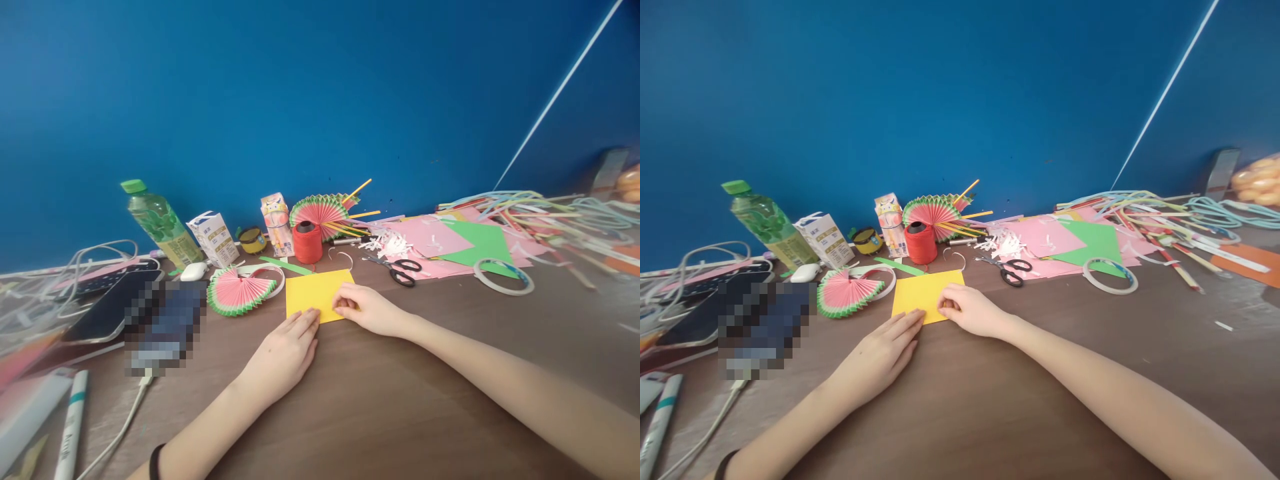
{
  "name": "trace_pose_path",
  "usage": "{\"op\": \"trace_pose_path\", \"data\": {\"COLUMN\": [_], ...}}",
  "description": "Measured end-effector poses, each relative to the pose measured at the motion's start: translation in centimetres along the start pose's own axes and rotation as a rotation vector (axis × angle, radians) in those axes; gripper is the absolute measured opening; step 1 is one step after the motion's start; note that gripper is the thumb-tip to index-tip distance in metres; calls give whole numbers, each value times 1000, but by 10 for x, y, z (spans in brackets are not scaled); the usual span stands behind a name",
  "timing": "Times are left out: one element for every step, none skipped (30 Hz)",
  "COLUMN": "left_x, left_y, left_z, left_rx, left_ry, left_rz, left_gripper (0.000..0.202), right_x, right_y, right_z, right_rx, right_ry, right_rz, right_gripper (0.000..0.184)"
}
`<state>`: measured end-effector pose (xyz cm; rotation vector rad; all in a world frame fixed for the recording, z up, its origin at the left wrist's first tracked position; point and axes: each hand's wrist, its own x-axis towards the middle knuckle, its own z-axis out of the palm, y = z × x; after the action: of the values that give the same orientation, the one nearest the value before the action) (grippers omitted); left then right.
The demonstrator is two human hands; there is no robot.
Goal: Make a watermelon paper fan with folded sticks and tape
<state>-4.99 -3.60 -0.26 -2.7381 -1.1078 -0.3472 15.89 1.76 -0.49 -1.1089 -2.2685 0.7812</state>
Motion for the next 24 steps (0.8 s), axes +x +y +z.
{"op": "trace_pose_path", "data": {"left_x": [0,0,0,-1,-1,-1,-1,-1,-1,-1,-1,0,0,0,0,0,0,0,0,-1,-2,-3,-4,-5], "left_y": [2,3,4,5,6,6,6,6,6,6,5,5,6,6,6,6,5,4,3,0,-2,-5,-9,-12], "left_z": [0,0,0,0,0,0,0,-1,-1,-1,-2,-3,-3,-4,-5,-5,-5,-5,-4,-3,-2,-1,0,1], "left_rx": [-15,-33,-52,-70,-88,-104,-118,-130,-139,-146,-151,-155,-158,-160,-161,-162,-162,-164,-167,-173,-185,-201,-224,-251], "left_ry": [-17,-36,-55,-72,-87,-102,-116,-130,-142,-151,-159,-166,-172,-178,-180,-180,-175,-170,-161,-153,-144,-131,-116,-90], "left_rz": [-23,-48,-71,-88,-97,-98,-93,-85,-78,-75,-75,-80,-85,-89,-93,-95,-98,-100,-104,-109,-113,-116,-117,-113], "left_gripper": [34,34,36,38,40,43,44,45,45,45,45,45,45,45,45,44,43,42,40,40,40,41,42,42], "right_x": [0,1,1,1,0,0,0,-1,-1,-2,-2,-2,-2,-2,-1,-1,0,0,1,1,2,2,2,3], "right_y": [-2,-4,-6,-7,-8,-9,-9,-9,-9,-9,-8,-6,-4,0,3,7,11,14,17,20,21,22,21,21], "right_z": [3,5,8,11,13,15,15,15,14,11,8,3,-2,-8,-14,-19,-25,-29,-33,-36,-39,-41,-42,-43], "right_rx": [-26,-58,-93,-125,-156,-189,-227,-268,-308,-341,-362,-365,-359,-350,-343,-338,-330,-317,-296,-271,-247,-225,-207,-194], "right_ry": [31,63,88,106,117,127,136,142,139,128,107,75,44,8,-24,-52,-88,-124,-162,-200,-231,-257,-277,-289], "right_rz": [20,39,52,60,59,58,61,69,81,96,112,120,122,111,93,78,73,76,78,84,90,96,101,104], "right_gripper": [8,9,11,13,14,14,14,14,14,14,15,16,17,17,18,21,23,25,27,29,30,30,30,30]}}
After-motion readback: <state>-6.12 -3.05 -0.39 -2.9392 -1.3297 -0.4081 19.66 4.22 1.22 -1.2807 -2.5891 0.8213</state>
